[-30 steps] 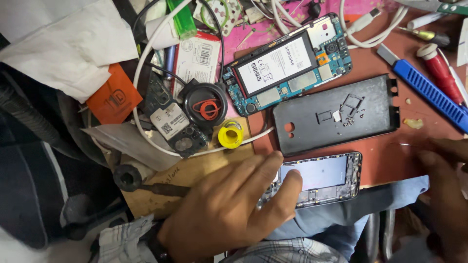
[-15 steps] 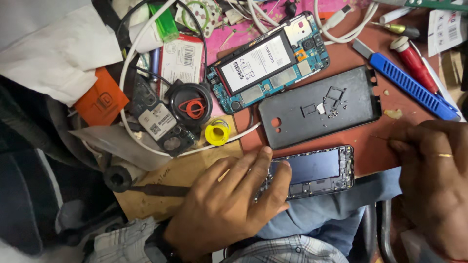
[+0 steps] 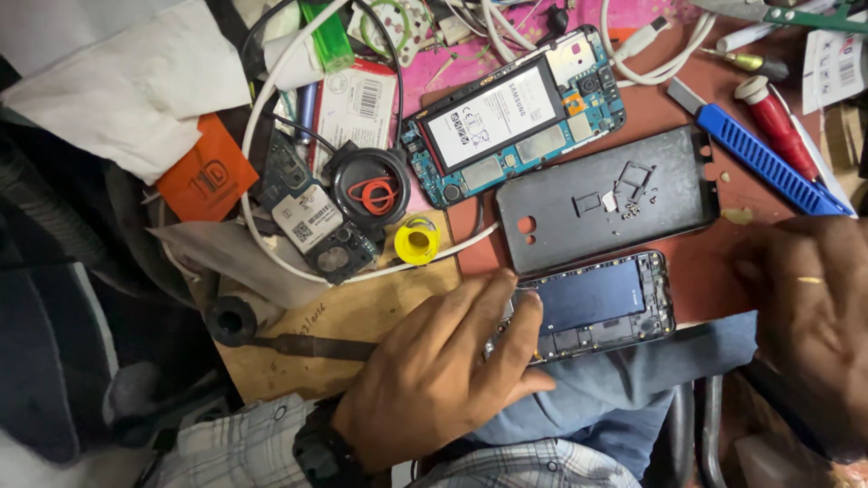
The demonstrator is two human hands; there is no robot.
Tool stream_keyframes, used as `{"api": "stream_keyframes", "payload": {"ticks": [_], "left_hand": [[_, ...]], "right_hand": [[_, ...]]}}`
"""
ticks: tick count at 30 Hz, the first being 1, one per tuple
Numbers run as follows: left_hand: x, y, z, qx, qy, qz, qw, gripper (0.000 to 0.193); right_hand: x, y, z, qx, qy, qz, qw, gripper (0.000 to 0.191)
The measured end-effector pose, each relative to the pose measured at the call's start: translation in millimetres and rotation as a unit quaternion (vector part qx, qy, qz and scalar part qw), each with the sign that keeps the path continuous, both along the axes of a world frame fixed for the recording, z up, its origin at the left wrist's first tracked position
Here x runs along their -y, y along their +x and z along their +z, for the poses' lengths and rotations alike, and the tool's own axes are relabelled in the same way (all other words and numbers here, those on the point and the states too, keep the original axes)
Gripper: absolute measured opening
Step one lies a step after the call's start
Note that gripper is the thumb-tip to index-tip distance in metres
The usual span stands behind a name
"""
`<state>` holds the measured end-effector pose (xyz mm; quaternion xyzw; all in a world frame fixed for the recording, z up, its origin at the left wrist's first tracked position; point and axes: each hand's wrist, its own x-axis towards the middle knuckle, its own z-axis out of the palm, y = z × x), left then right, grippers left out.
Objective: The person disassembles a smartphone by prying open the back cover and removing internal components. They then transfer a small part from another phone's motherboard to the first phone and reassemble it.
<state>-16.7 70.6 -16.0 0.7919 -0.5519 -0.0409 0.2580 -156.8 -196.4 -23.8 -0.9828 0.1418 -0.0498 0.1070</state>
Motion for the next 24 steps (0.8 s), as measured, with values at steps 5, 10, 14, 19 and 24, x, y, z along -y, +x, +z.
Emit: {"api": "stream_keyframes", "payload": {"ticks": [5, 10, 14, 19, 24], "left_hand": [[-5.4, 5.7, 0.4, -0.017, 0.001, -0.011, 1.000, 0.065], [-8.3, 11.1, 0.3, -0.002, 0.013, -0.033, 0.999, 0.061], [-7.3, 10.9, -0.9, 0.005, 0.003, -0.030, 1.000, 0.059], [-6.6, 10.1, 0.2, -0.003, 0.005, -0.027, 1.000, 0.058], [-6.1, 10.3, 1.9, -0.011, -0.001, -0.024, 1.000, 0.057]], "right_hand": [[-4.0, 10.3, 14.8, -0.055, 0.312, -0.075, 0.945, 0.029], [-50.0, 6.8, -4.5, 0.101, 0.125, 0.007, 0.987, 0.019], [-53.5, 1.6, -9.3, 0.136, 0.189, -0.030, 0.972, 0.019], [-36.4, 22.6, 16.1, 0.044, 0.274, 0.168, 0.946, 0.037], [-45.4, 47.7, 15.1, 0.012, 0.236, 0.265, 0.935, 0.045]]}}
